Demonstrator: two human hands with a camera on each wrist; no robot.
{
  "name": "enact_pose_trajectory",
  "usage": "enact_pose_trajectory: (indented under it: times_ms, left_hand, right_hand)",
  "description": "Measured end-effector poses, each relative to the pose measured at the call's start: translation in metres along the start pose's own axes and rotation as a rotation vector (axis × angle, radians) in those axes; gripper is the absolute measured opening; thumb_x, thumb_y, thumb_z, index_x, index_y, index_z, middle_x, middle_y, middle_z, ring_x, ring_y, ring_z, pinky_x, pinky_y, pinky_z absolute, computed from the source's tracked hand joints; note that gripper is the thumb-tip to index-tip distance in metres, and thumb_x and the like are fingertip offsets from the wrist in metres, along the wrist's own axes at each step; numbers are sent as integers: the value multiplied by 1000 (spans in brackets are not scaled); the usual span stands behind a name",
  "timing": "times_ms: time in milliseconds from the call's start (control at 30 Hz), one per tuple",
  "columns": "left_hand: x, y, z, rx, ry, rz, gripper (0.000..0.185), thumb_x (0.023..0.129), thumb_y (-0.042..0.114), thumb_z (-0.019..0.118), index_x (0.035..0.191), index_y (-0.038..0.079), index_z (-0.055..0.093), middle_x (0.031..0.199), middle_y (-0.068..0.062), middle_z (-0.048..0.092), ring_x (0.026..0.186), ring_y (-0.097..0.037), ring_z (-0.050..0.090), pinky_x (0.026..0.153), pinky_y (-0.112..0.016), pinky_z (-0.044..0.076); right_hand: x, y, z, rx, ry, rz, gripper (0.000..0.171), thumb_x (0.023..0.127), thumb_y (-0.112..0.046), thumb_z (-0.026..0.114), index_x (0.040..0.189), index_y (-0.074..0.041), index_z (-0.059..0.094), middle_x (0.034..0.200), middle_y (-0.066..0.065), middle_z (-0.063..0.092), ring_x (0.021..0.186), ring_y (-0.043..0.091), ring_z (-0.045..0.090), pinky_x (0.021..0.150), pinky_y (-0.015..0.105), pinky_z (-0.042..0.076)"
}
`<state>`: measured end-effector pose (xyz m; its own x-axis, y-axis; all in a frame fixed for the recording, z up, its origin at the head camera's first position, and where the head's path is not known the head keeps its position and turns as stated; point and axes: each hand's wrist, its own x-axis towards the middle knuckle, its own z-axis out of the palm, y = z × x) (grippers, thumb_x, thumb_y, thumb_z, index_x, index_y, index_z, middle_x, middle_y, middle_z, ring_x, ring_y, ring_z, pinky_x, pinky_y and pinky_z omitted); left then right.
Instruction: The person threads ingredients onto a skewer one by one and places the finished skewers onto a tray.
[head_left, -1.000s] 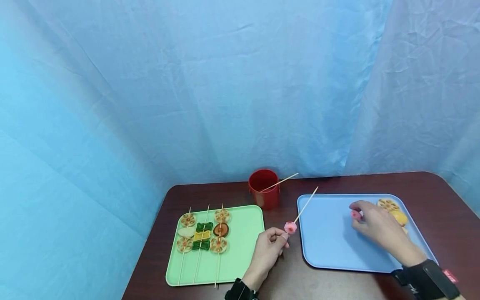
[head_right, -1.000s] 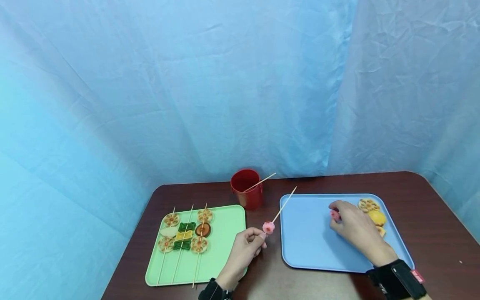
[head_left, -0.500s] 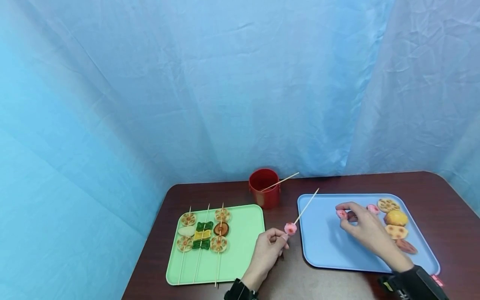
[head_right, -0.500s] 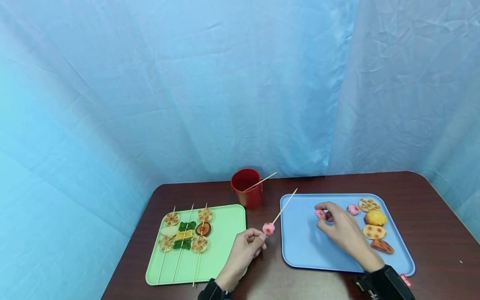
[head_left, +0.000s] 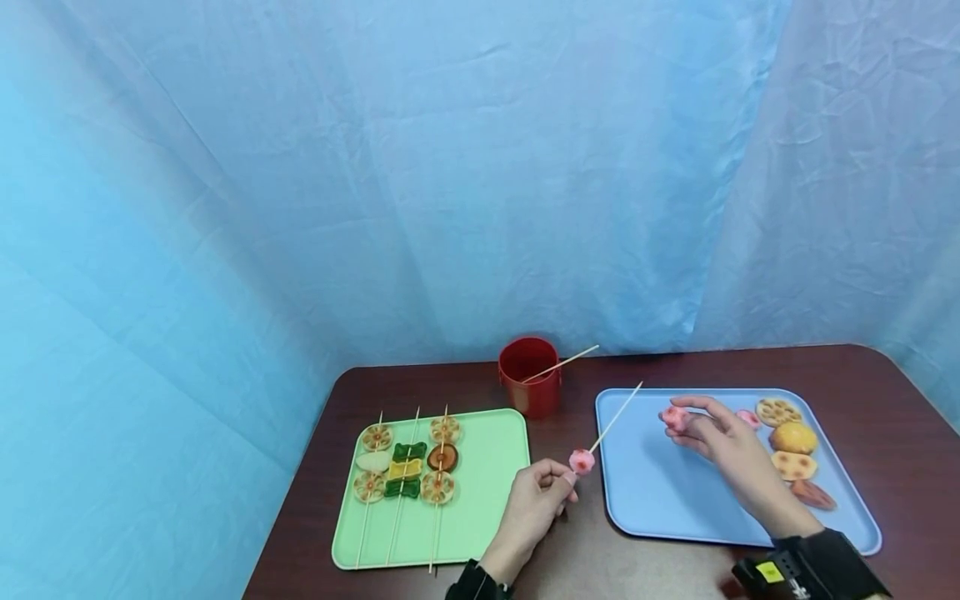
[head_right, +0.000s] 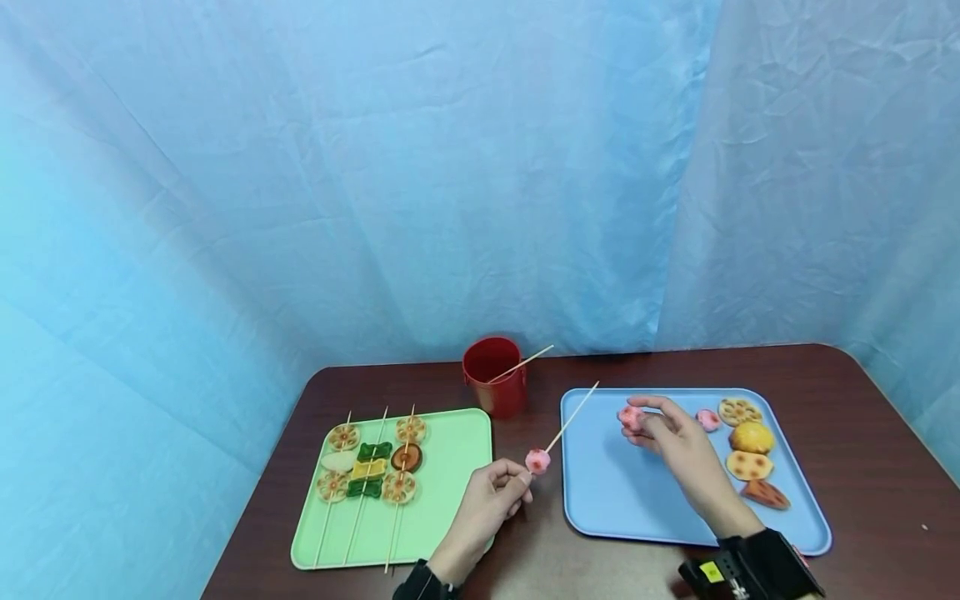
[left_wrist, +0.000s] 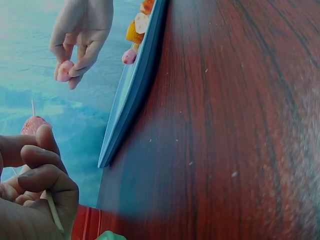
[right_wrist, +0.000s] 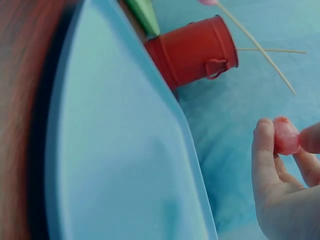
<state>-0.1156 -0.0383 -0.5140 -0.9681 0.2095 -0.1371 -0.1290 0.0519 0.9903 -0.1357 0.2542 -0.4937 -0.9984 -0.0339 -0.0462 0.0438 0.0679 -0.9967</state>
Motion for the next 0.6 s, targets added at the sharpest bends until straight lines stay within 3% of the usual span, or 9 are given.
enact_pose_trajectory:
  times_ms: [100,267,467,600]
  left_hand:
    - [-1,0,-1,5,-18,1,20,97,11,68,95,-9,68,67,2,64,54,-9,47,49,-21,37]
    - [-1,-2,-3,19,-72,5,23,98,13,67,98,-11,67,69,3,65,55,-9,48,50,-20,37]
    - [-5,-1,-4,41,-133,6,24,98,12,67,99,-11,67,70,3,66,55,-6,49,50,-18,36]
    - [-6,-2,-3,34,-151,25,23,97,11,67,98,-12,67,70,1,67,55,-6,49,51,-18,37]
  right_hand:
    - [1,-3,1,142,-4,30,39,110,-27,51,141,-2,51,118,3,71,105,12,71,90,29,57]
    - [4,-10,2,341,-23,47,31,107,-28,58,134,-13,55,115,0,74,103,10,72,89,26,57]
    - [7,-20,2,422,-20,74,43,108,-30,56,139,-2,46,115,-1,74,105,10,71,90,27,56]
    - [8,-23,1,423,-38,47,38,109,-30,55,135,-3,50,117,1,73,107,11,71,93,28,55]
